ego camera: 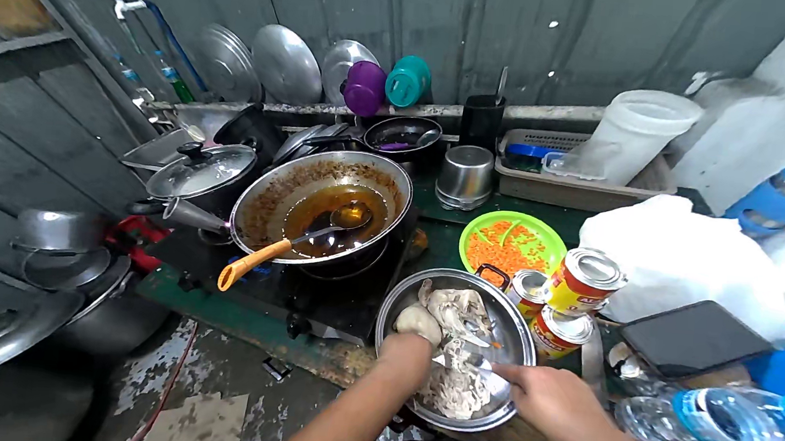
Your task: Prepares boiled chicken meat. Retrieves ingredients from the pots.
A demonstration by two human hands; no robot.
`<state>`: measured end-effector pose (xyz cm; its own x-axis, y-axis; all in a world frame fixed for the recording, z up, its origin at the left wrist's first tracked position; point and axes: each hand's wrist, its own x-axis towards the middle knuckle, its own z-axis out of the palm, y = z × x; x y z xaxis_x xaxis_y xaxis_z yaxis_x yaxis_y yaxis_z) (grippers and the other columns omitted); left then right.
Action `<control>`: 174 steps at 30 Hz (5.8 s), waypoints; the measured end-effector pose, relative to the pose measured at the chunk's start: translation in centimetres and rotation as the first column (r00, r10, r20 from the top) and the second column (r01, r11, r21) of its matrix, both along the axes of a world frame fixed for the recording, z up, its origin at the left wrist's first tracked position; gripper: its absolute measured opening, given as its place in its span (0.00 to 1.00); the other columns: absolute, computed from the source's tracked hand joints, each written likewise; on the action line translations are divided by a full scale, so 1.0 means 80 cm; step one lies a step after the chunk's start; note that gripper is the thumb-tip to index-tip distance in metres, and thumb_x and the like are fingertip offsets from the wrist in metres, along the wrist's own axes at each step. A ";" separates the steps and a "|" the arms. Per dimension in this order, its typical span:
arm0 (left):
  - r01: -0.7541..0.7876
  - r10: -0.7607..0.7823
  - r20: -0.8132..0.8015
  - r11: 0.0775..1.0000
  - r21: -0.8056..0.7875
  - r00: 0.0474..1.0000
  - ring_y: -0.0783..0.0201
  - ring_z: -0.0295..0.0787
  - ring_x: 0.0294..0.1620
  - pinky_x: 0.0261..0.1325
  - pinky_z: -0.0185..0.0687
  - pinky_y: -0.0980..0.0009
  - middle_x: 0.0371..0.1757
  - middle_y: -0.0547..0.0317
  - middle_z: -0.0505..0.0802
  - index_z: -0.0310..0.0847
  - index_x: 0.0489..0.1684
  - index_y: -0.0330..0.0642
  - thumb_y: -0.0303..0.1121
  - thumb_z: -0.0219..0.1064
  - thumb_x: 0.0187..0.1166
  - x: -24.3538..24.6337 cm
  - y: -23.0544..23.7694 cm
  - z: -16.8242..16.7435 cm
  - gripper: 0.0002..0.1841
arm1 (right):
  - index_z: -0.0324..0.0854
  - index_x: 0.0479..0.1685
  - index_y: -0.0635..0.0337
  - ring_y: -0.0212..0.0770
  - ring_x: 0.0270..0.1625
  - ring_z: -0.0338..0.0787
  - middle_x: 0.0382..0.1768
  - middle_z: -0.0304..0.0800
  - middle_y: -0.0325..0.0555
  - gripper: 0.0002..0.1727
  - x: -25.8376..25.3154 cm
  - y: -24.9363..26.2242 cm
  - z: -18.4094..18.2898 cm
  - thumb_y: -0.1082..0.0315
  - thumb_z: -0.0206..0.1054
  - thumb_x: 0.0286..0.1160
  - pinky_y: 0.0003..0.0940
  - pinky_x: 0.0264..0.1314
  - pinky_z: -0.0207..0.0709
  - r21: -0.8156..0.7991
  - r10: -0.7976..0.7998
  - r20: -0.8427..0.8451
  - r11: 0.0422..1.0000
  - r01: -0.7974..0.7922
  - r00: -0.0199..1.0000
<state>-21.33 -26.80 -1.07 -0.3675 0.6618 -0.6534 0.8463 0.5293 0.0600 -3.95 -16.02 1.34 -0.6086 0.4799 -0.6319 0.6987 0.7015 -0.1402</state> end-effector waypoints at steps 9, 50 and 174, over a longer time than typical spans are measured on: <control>-0.004 0.003 -0.036 1.000 -0.022 0.999 0.37 0.86 0.70 0.64 0.80 0.32 0.68 0.41 0.89 0.86 0.66 0.45 0.40 0.56 0.89 0.003 -0.011 0.001 0.18 | 0.76 0.83 0.28 0.60 0.72 0.86 0.67 0.91 0.53 0.28 0.007 -0.008 -0.009 0.63 0.53 0.87 0.67 0.77 0.68 -0.025 0.102 0.052 0.995 -0.101 0.993; -0.034 0.033 -0.011 0.999 -0.018 0.999 0.41 0.87 0.70 0.66 0.79 0.33 0.67 0.46 0.91 0.87 0.64 0.48 0.43 0.54 0.89 -0.014 -0.037 0.021 0.19 | 0.76 0.83 0.31 0.63 0.74 0.85 0.71 0.88 0.55 0.27 -0.021 0.005 -0.004 0.62 0.52 0.87 0.70 0.71 0.73 -0.070 0.007 -0.034 0.998 -0.009 0.999; 0.188 -0.198 -0.195 0.980 -0.067 0.961 0.38 0.79 0.75 0.75 0.72 0.40 0.75 0.39 0.82 0.79 0.76 0.44 0.16 0.56 0.79 -0.013 -0.051 0.017 0.26 | 0.78 0.81 0.28 0.63 0.73 0.85 0.68 0.90 0.53 0.26 -0.018 0.004 -0.010 0.61 0.54 0.86 0.70 0.73 0.71 -0.068 0.122 0.012 0.990 -0.121 0.992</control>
<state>-22.37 -30.87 0.30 -0.3621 0.7029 -0.6122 0.9248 0.3531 -0.1415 -5.38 -15.73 0.58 -0.6492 0.3592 -0.6705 0.6114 0.7708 -0.1790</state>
